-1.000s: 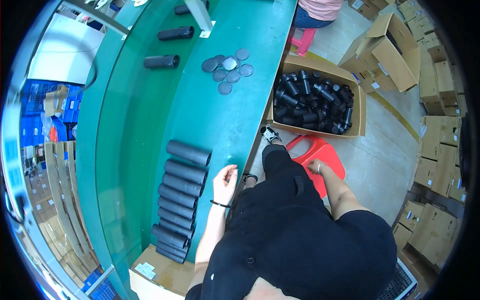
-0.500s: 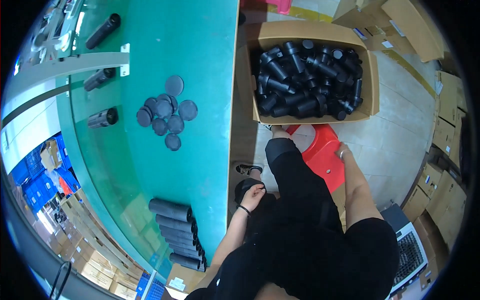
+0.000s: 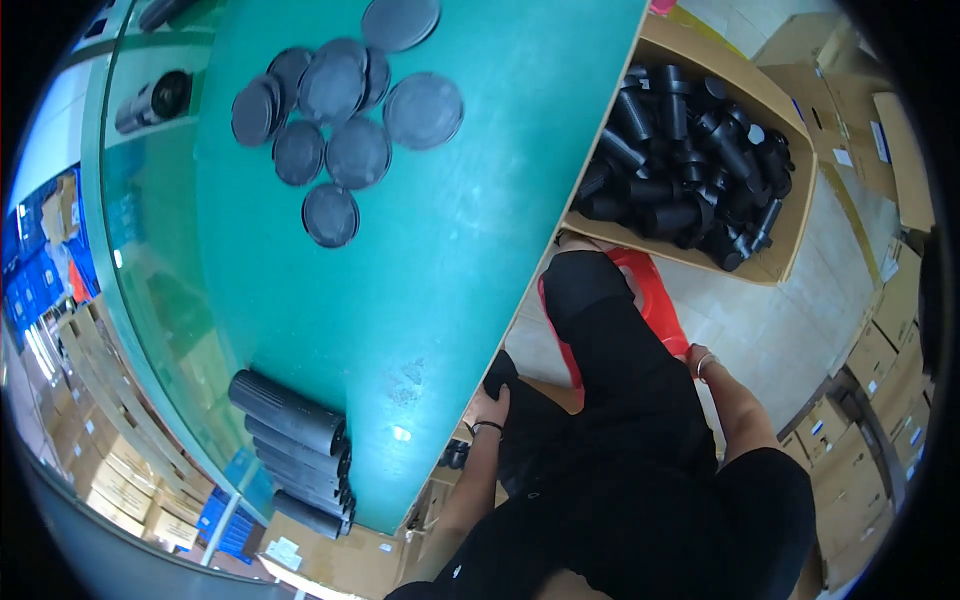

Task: The person assembles cylindrical bodies by attaching plastic caps to them by hand, working on a factory production line.

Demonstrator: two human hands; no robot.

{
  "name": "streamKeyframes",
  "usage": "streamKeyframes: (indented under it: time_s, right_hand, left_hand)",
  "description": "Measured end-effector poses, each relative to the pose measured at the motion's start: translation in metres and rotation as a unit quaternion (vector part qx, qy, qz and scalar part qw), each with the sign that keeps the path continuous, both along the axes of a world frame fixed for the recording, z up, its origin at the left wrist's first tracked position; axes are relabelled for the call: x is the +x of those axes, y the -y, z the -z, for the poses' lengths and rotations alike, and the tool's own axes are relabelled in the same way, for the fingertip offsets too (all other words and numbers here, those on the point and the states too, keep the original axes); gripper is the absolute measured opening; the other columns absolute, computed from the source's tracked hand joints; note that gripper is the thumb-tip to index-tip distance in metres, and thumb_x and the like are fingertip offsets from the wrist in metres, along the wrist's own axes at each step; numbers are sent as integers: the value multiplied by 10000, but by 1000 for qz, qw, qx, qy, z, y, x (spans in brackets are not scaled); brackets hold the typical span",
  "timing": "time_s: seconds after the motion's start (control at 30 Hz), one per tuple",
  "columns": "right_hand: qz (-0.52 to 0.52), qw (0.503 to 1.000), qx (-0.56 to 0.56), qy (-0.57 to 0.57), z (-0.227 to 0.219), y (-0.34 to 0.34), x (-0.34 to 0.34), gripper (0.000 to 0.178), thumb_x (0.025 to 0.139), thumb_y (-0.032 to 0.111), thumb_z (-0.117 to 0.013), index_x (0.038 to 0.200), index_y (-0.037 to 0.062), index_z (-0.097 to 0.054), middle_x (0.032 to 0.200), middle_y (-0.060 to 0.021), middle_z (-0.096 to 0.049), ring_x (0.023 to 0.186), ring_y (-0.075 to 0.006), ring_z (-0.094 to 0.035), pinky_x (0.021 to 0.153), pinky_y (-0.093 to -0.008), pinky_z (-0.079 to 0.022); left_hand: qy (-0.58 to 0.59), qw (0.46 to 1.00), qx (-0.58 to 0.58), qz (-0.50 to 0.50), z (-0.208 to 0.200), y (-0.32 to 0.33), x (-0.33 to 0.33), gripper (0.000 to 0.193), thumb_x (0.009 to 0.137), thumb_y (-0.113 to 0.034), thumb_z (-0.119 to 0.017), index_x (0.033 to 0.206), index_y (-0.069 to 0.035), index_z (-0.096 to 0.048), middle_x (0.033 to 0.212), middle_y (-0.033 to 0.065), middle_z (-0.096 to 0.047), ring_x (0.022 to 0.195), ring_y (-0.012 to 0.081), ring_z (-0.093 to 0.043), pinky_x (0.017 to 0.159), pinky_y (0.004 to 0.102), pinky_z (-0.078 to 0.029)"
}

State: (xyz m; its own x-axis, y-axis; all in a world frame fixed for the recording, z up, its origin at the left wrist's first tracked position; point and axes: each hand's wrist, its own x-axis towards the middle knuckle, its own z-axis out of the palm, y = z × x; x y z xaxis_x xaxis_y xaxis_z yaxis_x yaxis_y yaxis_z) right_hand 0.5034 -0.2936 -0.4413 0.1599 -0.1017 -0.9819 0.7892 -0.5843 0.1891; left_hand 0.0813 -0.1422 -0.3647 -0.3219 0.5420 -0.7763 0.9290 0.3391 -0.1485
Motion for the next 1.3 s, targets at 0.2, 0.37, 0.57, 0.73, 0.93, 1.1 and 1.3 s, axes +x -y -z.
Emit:
streamKeyframes:
  time_s: [0.2,0.37,0.57,0.73,0.93,1.1,1.3]
  right_hand:
    - [-64,865,309,-391,74,43,26,291,740,308,-558,858,47,-604,863,-221,-602,823,-356,-585,702,-377,-474]
    - [-91,945,246,-195,13,-145,5,158,728,161,-553,826,43,-593,760,-198,-601,644,-314,-586,616,-358,-482]
    - [-363,755,542,64,12,-234,13,659,641,141,-668,1235,147,-384,1290,-168,-339,1186,-328,-340,934,-419,-356]
    - [-381,796,465,67,35,-223,31,588,645,232,-717,1152,126,-438,1107,-119,-483,1009,-281,-521,833,-383,-454]
    - [-78,754,640,122,-21,-195,89,653,638,115,-702,1202,33,-383,1092,-201,-451,996,-373,-489,873,-388,-425]
    - [123,625,768,69,-56,-169,143,486,692,144,-675,1114,-10,-492,971,-173,-547,829,-284,-560,743,-357,-453]
    - [240,562,729,-309,-252,-180,1,447,812,181,-563,1212,29,-435,1022,-38,-532,887,-102,-529,688,-224,-477]
  left_hand:
    - [-20,988,149,35,39,12,7,520,619,-516,-617,1075,-282,-534,939,154,-595,915,351,-551,835,481,-356]
    - [-72,966,250,7,19,19,4,503,579,-423,-648,1034,-217,-584,1145,161,-456,1116,348,-362,915,468,-282]
    - [-4,952,305,0,26,35,16,456,585,-384,-655,1001,-201,-606,1201,131,-381,1171,311,-296,912,483,-279]
    - [51,939,338,39,29,60,9,447,619,-394,-650,1026,-216,-605,1237,149,-361,1192,323,-282,898,507,-277]
    - [79,959,273,-1,-8,65,9,452,672,-408,-629,1081,-222,-587,1269,159,-358,1228,330,-244,928,515,-273]
    - [387,878,278,50,1,28,19,390,741,-318,-625,1057,-94,-573,1047,154,-546,989,282,-523,831,347,-434]
    - [672,691,260,-57,-93,-12,70,413,831,-225,-577,1178,-44,-447,1027,90,-527,909,144,-540,756,265,-464]
